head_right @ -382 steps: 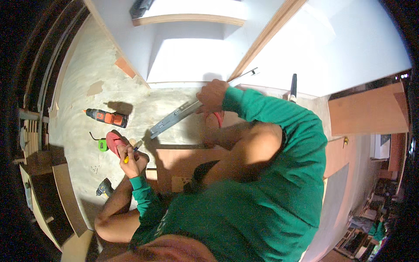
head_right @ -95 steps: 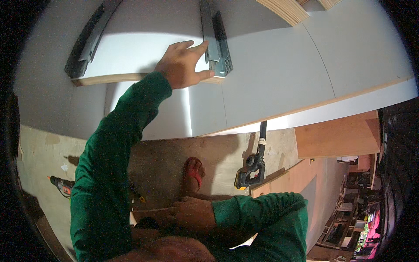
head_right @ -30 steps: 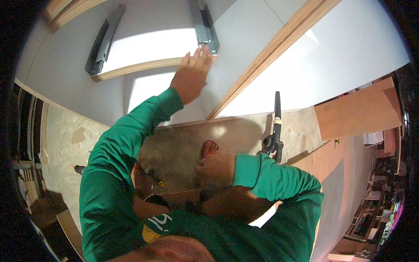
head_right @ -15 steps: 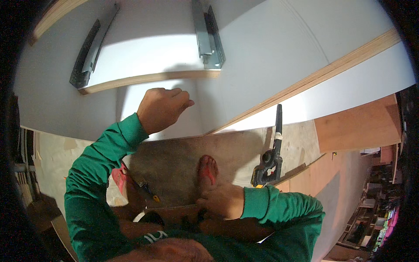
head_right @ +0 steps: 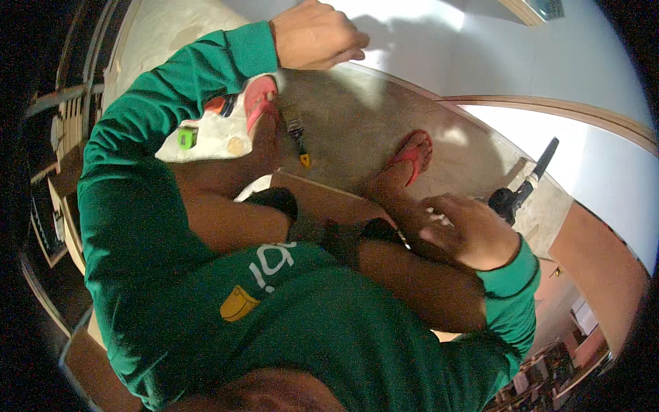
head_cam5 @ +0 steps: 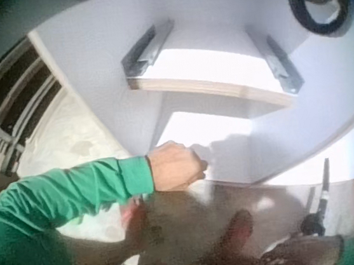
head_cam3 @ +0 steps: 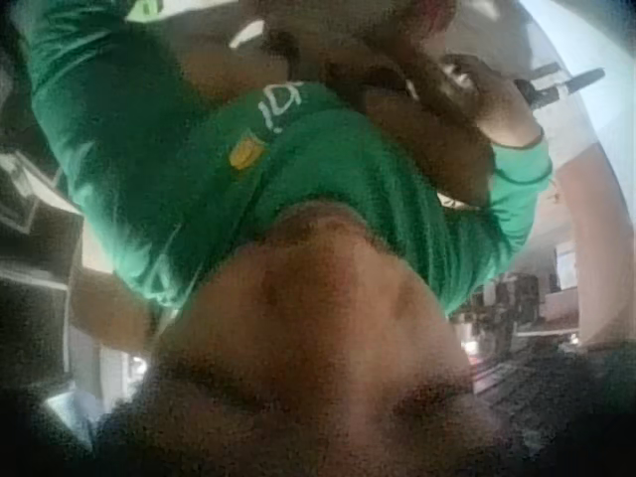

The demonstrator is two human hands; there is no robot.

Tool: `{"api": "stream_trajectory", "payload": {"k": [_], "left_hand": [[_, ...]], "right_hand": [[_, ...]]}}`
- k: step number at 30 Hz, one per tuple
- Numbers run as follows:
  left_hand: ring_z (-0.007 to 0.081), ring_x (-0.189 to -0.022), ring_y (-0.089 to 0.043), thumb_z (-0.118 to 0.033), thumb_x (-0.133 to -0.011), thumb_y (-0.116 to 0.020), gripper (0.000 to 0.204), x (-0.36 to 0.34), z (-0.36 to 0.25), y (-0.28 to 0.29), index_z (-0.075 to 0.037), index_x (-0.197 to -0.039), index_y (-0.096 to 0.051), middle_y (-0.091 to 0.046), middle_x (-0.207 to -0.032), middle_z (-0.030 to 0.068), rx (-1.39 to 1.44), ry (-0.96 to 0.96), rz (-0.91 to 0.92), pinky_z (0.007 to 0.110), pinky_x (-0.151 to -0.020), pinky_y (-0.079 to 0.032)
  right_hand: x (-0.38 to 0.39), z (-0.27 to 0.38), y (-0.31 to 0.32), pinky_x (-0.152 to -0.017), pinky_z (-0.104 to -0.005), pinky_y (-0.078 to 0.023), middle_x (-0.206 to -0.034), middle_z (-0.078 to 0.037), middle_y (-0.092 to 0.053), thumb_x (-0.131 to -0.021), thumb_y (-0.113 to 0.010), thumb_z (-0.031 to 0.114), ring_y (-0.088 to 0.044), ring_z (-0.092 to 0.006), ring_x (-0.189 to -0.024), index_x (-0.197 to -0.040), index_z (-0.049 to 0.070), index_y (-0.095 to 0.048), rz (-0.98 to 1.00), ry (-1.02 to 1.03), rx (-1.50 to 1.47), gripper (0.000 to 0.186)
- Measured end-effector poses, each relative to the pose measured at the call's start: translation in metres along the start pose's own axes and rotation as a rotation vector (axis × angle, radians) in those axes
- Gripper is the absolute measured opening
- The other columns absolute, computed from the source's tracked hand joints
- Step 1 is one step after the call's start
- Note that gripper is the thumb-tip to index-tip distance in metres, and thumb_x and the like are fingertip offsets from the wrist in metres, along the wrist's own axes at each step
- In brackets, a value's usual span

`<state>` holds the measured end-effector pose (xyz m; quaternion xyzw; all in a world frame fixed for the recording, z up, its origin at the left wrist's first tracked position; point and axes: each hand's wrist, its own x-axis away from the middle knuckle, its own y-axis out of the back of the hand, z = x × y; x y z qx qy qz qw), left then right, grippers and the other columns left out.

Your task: The person scrapes a metal drawer slide with a utility knife, places it into a cabinet, and measures the cabinet interior and slide with a tape measure. The person remains seated on the floor during the process.

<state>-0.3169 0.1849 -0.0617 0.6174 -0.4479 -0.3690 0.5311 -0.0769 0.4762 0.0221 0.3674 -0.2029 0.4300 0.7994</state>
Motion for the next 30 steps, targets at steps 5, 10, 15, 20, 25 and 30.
{"api": "stream_trajectory", "payload": {"k": [5, 10, 15, 20, 25, 30], "left_hand": [[0.0363, -0.099, -0.07, -0.026, -0.092, -0.068, 0.021, 0.078, 0.041, -0.038, -0.01, -0.105, -0.069, -0.073, -0.099, 0.0146, -0.03, 0.201, 0.313, 0.05, -0.084, -0.056], [0.0331, -0.112, -0.067, -0.028, -0.088, -0.07, 0.039, 0.166, 0.117, -0.063, -0.01, -0.123, -0.067, -0.071, -0.112, 0.0161, 0.052, 0.474, 0.395, 0.052, -0.097, -0.052], [0.0366, -0.106, -0.07, -0.043, -0.088, -0.071, 0.049, 0.236, 0.147, -0.04, -0.015, -0.128, -0.068, -0.074, -0.111, 0.0165, 0.114, 0.717, 0.359, 0.048, -0.094, -0.055], [0.0359, -0.099, -0.071, -0.034, -0.092, -0.068, 0.038, 0.369, 0.087, -0.025, -0.011, -0.122, -0.071, -0.075, -0.107, 0.0168, 0.216, 1.07, -0.331, 0.045, -0.089, -0.056], [0.0284, -0.091, -0.074, -0.03, -0.102, -0.058, 0.037, 0.529, 0.012, -0.156, -0.004, -0.124, -0.071, -0.076, -0.101, 0.0157, 0.461, 1.641, -0.32, 0.04, -0.083, -0.057], [0.0513, -0.143, -0.038, -0.032, -0.09, -0.074, 0.086, 0.567, -0.027, -0.324, -0.018, -0.163, -0.03, -0.038, -0.159, 0.0269, 0.248, 1.605, -0.049, 0.055, -0.113, -0.041]], "right_hand": [[0.022, -0.064, -0.005, -0.102, -0.0429, -0.051, -0.13, -0.019, -0.064, -0.099, -0.068, 0.029, -0.067, -0.0301, -0.116, -0.146, 0.003, -0.049, 0.009, -0.242, -0.343, 0.057], [0.038, -0.104, -0.062, -0.116, -0.0483, -0.041, -0.154, -0.017, -0.048, -0.105, -0.053, 0.043, -0.051, -0.0316, -0.137, -0.159, 0.008, -0.031, 0.11, -0.271, -1.149, 0.068], [0.01, -0.083, -0.126, -0.115, -0.0481, -0.041, -0.155, -0.018, -0.047, -0.105, -0.053, 0.044, -0.051, -0.0315, -0.137, -0.16, 0.007, -0.03, -0.057, -0.365, -1.508, 0.07], [-0.004, -0.084, -0.126, -0.115, -0.0479, -0.042, -0.156, -0.019, -0.046, -0.105, -0.053, 0.045, -0.051, -0.0314, -0.137, -0.16, 0.006, -0.029, -0.334, -0.376, -1.606, 0.072], [0.005, -0.112, -0.062, -0.114, -0.0477, -0.042, -0.156, -0.02, -0.045, -0.104, -0.054, 0.047, -0.051, -0.0313, -0.137, -0.16, 0.005, -0.028, -0.333, -0.318, -1.455, 0.075], [-0.01, -0.122, 0.004, -0.107, -0.0487, -0.05, -0.155, -0.021, -0.045, -0.11, -0.045, 0.039, -0.059, -0.0341, -0.129, -0.162, 0.009, -0.026, 0.06, -0.237, -0.971, 0.062]]}}
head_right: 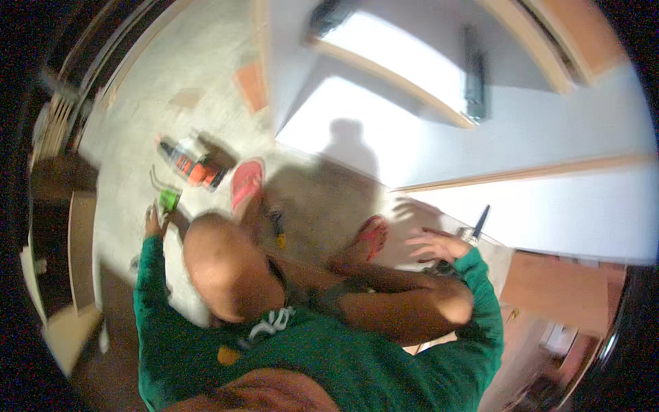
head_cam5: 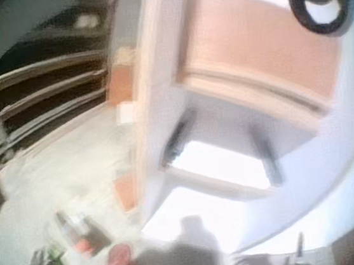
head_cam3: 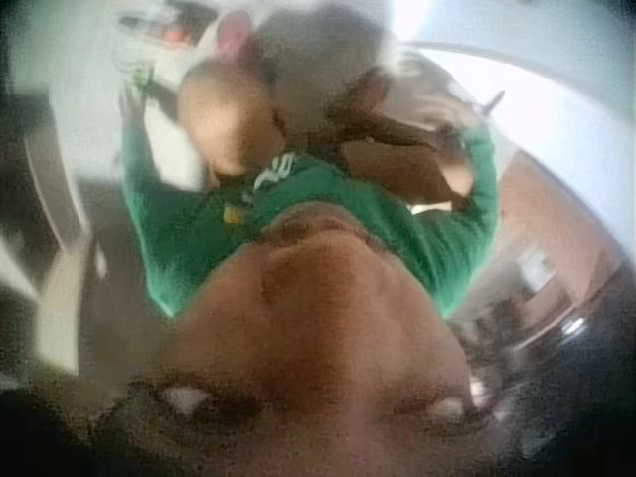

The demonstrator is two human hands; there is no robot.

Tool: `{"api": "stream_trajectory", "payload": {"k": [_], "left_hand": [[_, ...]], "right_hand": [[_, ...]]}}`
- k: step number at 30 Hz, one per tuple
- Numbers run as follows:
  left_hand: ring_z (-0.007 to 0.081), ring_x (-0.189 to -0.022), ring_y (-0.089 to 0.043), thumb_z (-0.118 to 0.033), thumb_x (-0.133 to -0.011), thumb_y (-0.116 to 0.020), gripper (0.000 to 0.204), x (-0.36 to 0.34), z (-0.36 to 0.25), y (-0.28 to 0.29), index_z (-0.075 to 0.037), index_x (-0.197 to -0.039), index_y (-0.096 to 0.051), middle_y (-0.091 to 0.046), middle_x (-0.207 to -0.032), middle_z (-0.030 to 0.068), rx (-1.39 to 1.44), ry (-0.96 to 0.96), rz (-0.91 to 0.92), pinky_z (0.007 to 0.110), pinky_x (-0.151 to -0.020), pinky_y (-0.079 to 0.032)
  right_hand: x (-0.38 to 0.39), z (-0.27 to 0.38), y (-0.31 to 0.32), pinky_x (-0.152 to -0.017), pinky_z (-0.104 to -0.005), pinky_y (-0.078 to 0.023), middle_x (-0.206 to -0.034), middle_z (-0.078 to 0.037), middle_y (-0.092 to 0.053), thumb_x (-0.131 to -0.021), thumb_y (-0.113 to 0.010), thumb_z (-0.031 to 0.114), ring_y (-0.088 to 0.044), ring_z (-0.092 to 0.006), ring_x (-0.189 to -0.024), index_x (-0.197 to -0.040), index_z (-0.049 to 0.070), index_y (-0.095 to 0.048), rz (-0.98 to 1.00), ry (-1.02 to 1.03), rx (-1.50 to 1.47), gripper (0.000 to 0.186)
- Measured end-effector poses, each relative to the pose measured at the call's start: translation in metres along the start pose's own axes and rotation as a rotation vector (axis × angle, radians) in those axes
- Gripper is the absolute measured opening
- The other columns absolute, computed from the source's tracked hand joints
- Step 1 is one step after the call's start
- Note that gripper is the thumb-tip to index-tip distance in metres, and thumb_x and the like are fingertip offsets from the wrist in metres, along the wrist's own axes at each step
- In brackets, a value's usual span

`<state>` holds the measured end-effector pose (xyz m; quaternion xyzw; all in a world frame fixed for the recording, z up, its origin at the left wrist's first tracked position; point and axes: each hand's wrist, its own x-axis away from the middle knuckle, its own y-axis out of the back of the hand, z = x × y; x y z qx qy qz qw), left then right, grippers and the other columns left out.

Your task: The person scrapes a metal drawer slide with a utility knife, places it into a cabinet, and measures the cabinet interior and slide with a tape measure. The person remains seated on the floor during the process.

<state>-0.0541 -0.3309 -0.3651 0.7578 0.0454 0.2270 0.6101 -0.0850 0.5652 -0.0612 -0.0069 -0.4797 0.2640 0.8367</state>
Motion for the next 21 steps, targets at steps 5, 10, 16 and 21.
{"api": "stream_trajectory", "payload": {"k": [5, 10, 16, 21], "left_hand": [[0.0499, -0.148, -0.031, -0.019, -0.082, -0.072, 0.101, -0.041, -0.024, -0.049, -0.023, -0.166, -0.016, -0.02, -0.168, 0.0247, -0.25, -0.035, 0.054, 0.059, -0.107, -0.045], [0.0497, -0.131, -0.051, -0.029, -0.086, -0.069, 0.089, -0.066, -0.039, -0.026, -0.022, -0.163, -0.025, -0.03, -0.164, 0.0235, -0.358, -0.397, -0.262, 0.052, -0.099, -0.053], [0.0365, -0.116, -0.062, -0.045, -0.089, -0.069, 0.086, -0.062, -0.107, 0.033, -0.012, -0.159, -0.031, -0.046, -0.15, 0.019, -0.203, -0.031, -0.103, 0.045, -0.088, -0.055], [0.0343, -0.116, -0.062, -0.047, -0.089, -0.067, 0.087, -0.051, -0.198, 0.12, -0.01, -0.158, -0.03, -0.048, -0.147, 0.0181, 0.301, -0.083, -0.271, 0.043, -0.089, -0.055]], "right_hand": [[-0.015, 0.03, -0.016, -0.108, -0.0413, -0.047, -0.144, -0.018, -0.058, -0.104, -0.054, 0.05, -0.06, -0.0315, -0.126, -0.146, 0.007, -0.051, -0.236, 0.041, 1.148, 0.06], [-0.029, 0.029, -0.041, -0.11, -0.045, -0.045, -0.133, -0.016, -0.066, -0.098, -0.055, 0.062, -0.061, -0.0358, -0.123, -0.141, 0.018, -0.06, -0.323, 0.067, 1.142, 0.062], [-0.029, 0.028, -0.051, -0.105, -0.0435, -0.048, -0.132, -0.016, -0.067, -0.097, -0.061, 0.054, -0.062, -0.0329, -0.123, -0.134, 0.009, -0.065, -0.273, 0.165, 1.137, 0.058], [-0.019, 0.036, -0.061, -0.099, -0.0419, -0.052, -0.125, -0.018, -0.07, -0.101, -0.06, 0.043, -0.067, -0.0318, -0.115, -0.135, 0.005, -0.062, -0.252, 0.274, 1.116, 0.051]]}}
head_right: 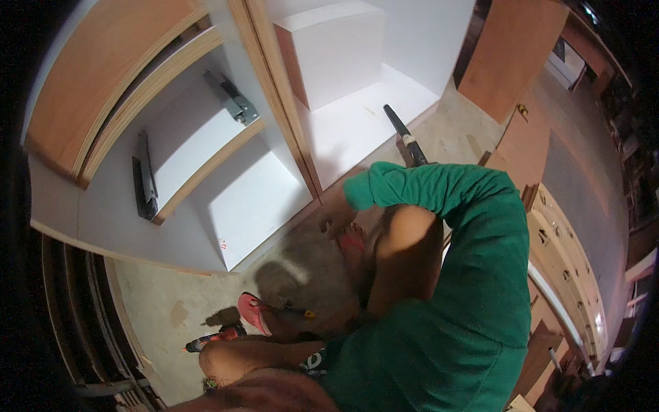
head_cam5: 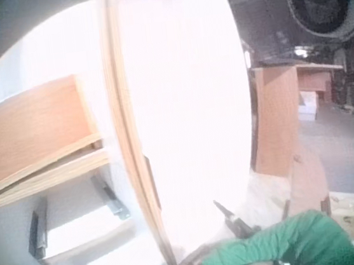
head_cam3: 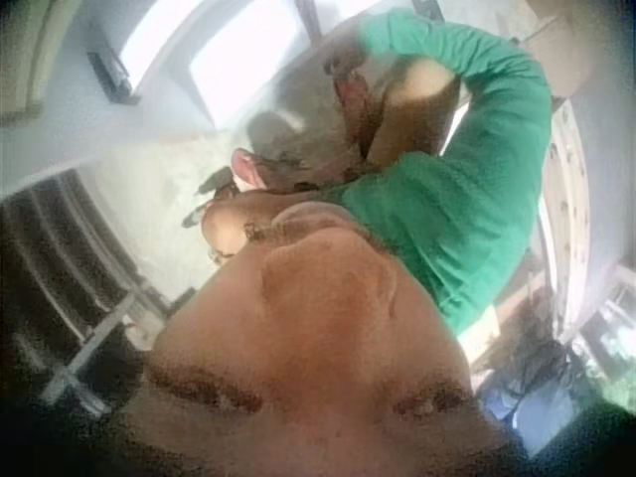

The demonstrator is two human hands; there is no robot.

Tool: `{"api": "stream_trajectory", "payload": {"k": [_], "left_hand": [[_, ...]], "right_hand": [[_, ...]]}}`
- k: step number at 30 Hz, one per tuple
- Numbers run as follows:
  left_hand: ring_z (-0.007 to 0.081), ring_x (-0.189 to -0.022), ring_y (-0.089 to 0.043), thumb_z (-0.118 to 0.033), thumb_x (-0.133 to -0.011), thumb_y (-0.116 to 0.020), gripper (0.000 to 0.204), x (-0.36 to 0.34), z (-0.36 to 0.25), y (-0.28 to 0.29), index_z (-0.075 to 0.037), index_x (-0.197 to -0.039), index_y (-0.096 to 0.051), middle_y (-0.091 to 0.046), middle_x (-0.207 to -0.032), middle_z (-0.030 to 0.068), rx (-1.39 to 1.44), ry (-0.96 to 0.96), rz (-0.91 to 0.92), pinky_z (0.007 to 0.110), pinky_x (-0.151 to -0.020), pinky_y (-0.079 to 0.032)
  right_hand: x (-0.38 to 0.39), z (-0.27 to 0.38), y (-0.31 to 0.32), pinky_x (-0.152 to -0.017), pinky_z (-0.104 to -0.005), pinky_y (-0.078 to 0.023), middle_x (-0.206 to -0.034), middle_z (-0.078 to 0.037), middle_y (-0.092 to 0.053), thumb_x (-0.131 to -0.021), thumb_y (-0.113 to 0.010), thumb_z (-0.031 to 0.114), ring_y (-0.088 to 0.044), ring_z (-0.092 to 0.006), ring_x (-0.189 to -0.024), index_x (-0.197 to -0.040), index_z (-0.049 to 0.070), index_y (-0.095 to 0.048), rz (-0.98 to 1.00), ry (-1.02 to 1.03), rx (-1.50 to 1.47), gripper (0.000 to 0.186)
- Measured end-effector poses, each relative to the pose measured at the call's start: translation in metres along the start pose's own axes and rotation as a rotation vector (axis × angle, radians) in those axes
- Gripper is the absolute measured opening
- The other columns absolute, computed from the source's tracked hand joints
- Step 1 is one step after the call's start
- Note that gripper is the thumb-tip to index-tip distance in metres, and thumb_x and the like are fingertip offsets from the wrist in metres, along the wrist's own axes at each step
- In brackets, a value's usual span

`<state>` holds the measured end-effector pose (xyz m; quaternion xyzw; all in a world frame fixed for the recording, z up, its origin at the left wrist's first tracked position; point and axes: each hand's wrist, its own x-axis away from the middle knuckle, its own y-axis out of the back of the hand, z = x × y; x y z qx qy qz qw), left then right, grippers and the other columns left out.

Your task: The person scrapes a metal drawer slide with a utility knife, places it into a cabinet, and measures the cabinet interior and slide with a tape measure. The person remains seated on the floor during the process.

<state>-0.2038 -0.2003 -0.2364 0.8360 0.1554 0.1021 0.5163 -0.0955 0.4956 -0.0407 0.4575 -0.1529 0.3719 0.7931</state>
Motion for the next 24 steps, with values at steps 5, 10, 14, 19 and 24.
{"api": "stream_trajectory", "payload": {"k": [5, 10, 14, 19, 24], "left_hand": [[0.032, -0.116, -0.061, -0.05, -0.09, -0.066, 0.088, -0.001, -0.093, 0.088, -0.007, -0.158, -0.03, -0.05, -0.145, 0.0172, 0.639, -0.06, -0.021, 0.042, -0.09, -0.055], [0.0298, -0.116, -0.061, -0.052, -0.09, -0.065, 0.09, 0.024, -0.177, 0.204, -0.004, -0.158, -0.029, -0.051, -0.142, 0.0163, 1.254, -0.321, 0.332, 0.041, -0.09, -0.054], [0.028, -0.116, -0.061, -0.054, -0.091, -0.064, 0.092, 0.074, -0.273, 0.25, -0.002, -0.157, -0.029, -0.053, -0.14, 0.0155, 1.316, -0.602, 0.98, 0.04, -0.091, -0.054], [0.022, -0.099, -0.062, -0.032, -0.089, -0.066, 0.077, 0.151, -0.402, 0.195, -0.002, -0.152, -0.034, -0.062, -0.108, 0.0145, 0.675, -0.742, 1.021, 0.035, -0.087, -0.052], [0.0188, -0.104, -0.058, -0.019, -0.09, -0.071, 0.077, 0.175, -0.45, 0.143, -0.002, -0.153, -0.031, -0.063, -0.112, 0.0125, 0.38, -0.782, 1.349, 0.03, -0.092, -0.046]], "right_hand": [[0.007, 0.026, 0.016, -0.097, -0.0426, -0.053, -0.122, -0.018, -0.07, -0.1, -0.061, 0.042, -0.068, -0.0319, -0.111, -0.132, 0.004, -0.063, -0.114, 0.152, -0.008, 0.049], [0.015, 0.067, 0.036, -0.091, -0.0411, -0.055, -0.112, -0.017, -0.074, -0.099, -0.065, 0.037, -0.071, -0.0322, -0.103, -0.124, 0.004, -0.067, -0.284, 0.418, -0.082, 0.041], [0.021, 0.106, 0.042, -0.088, -0.0423, -0.054, -0.11, -0.017, -0.074, -0.099, -0.063, 0.036, -0.071, -0.0343, -0.101, -0.116, 0.004, -0.068, -0.515, 0.561, -0.164, 0.036], [0.032, 0.144, 0.033, -0.085, -0.0409, -0.055, -0.098, -0.017, -0.074, -0.099, -0.058, 0.059, -0.072, -0.0314, -0.096, -0.118, 0.005, -0.064, -0.605, 0.461, -0.369, 0.057], [0.048, 0.11, 0.032, -0.08, -0.044, -0.056, -0.096, -0.018, -0.074, -0.099, -0.053, 0.066, -0.072, -0.0325, -0.089, -0.112, 0.0, -0.066, -0.452, 0.389, -0.129, 0.068]]}}
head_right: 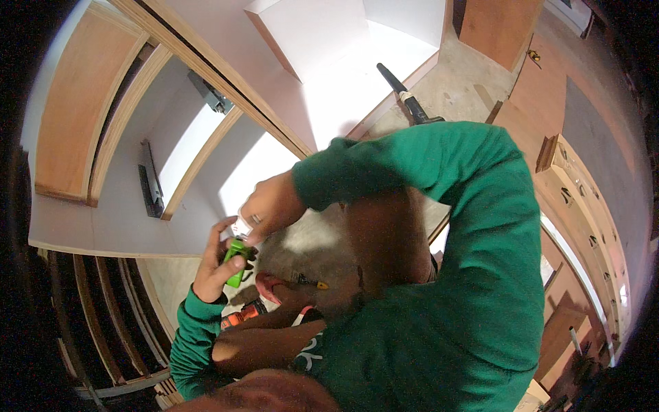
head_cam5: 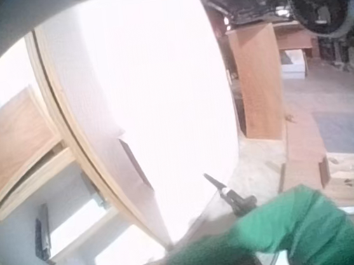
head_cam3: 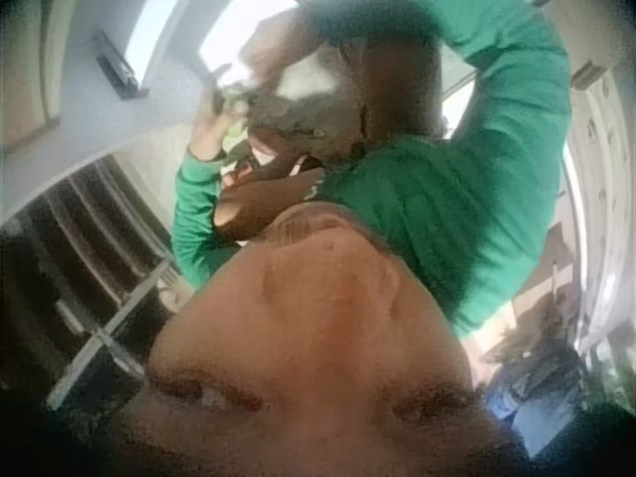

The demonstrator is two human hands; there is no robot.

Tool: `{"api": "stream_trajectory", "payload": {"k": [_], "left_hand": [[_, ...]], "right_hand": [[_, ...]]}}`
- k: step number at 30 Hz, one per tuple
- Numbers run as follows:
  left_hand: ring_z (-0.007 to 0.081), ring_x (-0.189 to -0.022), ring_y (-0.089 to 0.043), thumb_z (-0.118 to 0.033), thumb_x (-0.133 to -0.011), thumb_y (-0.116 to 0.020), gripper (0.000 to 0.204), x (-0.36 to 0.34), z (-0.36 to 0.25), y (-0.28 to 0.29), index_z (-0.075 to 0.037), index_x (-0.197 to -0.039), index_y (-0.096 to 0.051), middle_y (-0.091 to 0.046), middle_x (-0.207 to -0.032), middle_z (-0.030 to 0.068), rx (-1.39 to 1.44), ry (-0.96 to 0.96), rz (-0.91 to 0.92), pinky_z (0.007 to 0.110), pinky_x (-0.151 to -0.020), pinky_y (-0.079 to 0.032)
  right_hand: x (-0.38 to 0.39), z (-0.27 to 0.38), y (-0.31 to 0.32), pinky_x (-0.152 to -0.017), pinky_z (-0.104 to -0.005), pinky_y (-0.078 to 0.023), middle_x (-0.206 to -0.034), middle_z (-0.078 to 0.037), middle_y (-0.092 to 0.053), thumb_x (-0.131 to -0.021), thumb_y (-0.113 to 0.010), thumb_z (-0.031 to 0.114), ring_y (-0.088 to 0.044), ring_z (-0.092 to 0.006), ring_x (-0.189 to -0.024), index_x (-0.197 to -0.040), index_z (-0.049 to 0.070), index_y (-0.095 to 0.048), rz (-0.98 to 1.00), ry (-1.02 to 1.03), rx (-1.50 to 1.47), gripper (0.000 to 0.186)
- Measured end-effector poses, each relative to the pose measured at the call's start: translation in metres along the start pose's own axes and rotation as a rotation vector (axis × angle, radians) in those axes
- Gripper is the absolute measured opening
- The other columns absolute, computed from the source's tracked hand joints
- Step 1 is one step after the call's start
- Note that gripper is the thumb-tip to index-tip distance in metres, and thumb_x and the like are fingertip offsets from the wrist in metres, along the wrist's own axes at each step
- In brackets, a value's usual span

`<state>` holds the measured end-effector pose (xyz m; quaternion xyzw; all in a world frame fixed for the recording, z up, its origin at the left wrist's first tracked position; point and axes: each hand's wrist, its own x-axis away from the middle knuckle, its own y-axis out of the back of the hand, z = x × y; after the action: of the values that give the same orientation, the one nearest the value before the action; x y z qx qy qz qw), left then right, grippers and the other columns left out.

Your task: The person scrapes a metal drawer slide with a utility knife, places it into a cabinet, and measures the cabinet interior and slide with a tape measure. The person remains seated on the floor during the process.

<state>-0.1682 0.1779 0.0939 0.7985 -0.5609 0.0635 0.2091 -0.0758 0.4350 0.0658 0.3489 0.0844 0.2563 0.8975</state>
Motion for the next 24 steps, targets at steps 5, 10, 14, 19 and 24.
{"api": "stream_trajectory", "payload": {"k": [5, 10, 14, 19, 24], "left_hand": [[0.0219, -0.096, -0.063, -0.036, -0.091, -0.076, 0.081, -0.015, 0.046, 0.027, -0.001, -0.152, -0.035, -0.065, -0.102, 0.0126, -0.245, 0.196, 0.123, 0.036, -0.088, -0.051], [0.0312, -0.103, -0.066, -0.042, -0.091, -0.074, 0.082, -0.036, 0.101, 0.039, -0.001, -0.151, -0.037, -0.067, -0.109, 0.0213, -0.262, 0.285, 0.222, 0.038, -0.092, -0.051], [0.0465, -0.11, -0.067, -0.063, -0.09, -0.067, 0.092, -0.056, 0.129, 0.044, -0.002, -0.152, -0.035, -0.067, -0.113, 0.0333, -0.225, 0.26, 0.376, 0.046, -0.093, -0.052], [0.0433, -0.113, -0.067, -0.068, -0.089, -0.065, 0.093, -0.075, 0.146, 0.055, -0.004, -0.152, -0.038, -0.065, -0.123, 0.0306, -0.163, 0.36, 0.323, 0.048, -0.096, -0.053], [0.0423, -0.114, -0.067, -0.068, -0.091, -0.064, 0.092, -0.073, 0.146, 0.037, -0.005, -0.153, -0.038, -0.066, -0.126, 0.0285, -0.088, 0.438, 0.242, 0.047, -0.097, -0.053]], "right_hand": [[0.084, -0.099, 0.091, -0.088, -0.0436, -0.055, -0.107, -0.016, -0.074, -0.094, -0.067, 0.051, -0.07, -0.0327, -0.1, -0.115, 0.006, -0.071, 0.318, -0.634, 0.319, 0.05], [0.076, -0.206, 0.229, -0.081, -0.0403, -0.057, -0.097, -0.017, -0.076, -0.093, -0.073, 0.033, -0.072, -0.0313, -0.085, -0.107, 0.004, -0.071, -0.507, -0.615, 0.33, 0.032], [-0.005, -0.299, 0.345, -0.083, -0.0375, -0.057, -0.101, -0.016, -0.075, -0.099, -0.064, 0.031, -0.073, -0.0251, -0.095, -0.113, 0.002, -0.071, -0.596, -0.466, 0.762, 0.033], [-0.135, -0.398, 0.403, -0.084, -0.038, -0.057, -0.102, -0.016, -0.075, -0.098, -0.065, 0.032, -0.072, -0.0252, -0.096, -0.113, 0.003, -0.071, -0.398, -0.553, 0.94, 0.033], [-0.211, -0.446, 0.386, -0.084, -0.0384, -0.057, -0.103, -0.016, -0.075, -0.097, -0.065, 0.032, -0.072, -0.0253, -0.098, -0.112, 0.003, -0.072, -0.241, -0.577, 0.994, 0.033]]}}
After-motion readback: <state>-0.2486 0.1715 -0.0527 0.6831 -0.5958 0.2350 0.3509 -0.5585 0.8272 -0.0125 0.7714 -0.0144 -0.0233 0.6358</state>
